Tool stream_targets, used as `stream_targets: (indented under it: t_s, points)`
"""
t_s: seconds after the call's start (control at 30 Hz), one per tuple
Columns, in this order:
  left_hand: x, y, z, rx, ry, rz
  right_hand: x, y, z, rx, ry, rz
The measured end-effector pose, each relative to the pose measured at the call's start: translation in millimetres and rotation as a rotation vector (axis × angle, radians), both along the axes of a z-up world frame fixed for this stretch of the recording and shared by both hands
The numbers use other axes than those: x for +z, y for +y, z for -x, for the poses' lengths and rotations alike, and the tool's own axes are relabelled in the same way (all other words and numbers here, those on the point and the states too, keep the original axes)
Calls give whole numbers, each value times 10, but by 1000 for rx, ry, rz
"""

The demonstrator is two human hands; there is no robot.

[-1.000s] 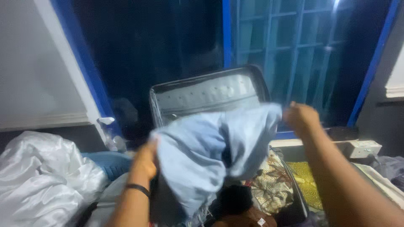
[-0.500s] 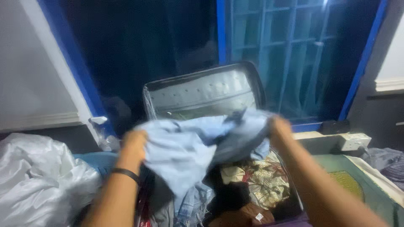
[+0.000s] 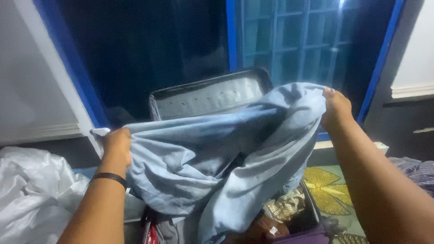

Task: The person removes clothing items from a suitcase and place them onto a nearby surface. They handle a blue shirt, a plaid shirt, denim jeans, a beige undergarment, a black garment, and a patterned fabric individually.

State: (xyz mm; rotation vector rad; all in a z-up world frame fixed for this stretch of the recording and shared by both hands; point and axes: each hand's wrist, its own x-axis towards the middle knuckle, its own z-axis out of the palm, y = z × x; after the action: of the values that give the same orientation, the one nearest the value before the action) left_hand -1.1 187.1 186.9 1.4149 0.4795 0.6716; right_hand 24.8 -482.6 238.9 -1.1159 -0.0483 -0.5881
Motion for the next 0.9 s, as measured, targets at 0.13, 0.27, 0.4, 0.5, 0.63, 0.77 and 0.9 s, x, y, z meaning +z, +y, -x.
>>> stream_targets:
  t_s: [0.13,0.27,0.4,0.5,0.63,0.77,0.9]
  points:
    - [-281,215,-127,-52,-171,-111,-55,-117,15,35,-65,-16]
    - [-342,306,-121,167,63,-389,-52,-83,117,-272,27,471]
    - [-218,-336,209,392,114,-883,62,327,145,-281,-61,566]
    - [-13,-1355,492,11,-60,-1154,192,1020,42,37,-181,432]
    - [-81,-2403,611,-524,225,-1350,266,2242,219,638,-217,478]
    - [-664,-2318,35,-666,4,-970,372,2647,606,891,-336,698]
    - [-816,-2034,-187,-925,-196,-220,402,2489,616,280,-234,744]
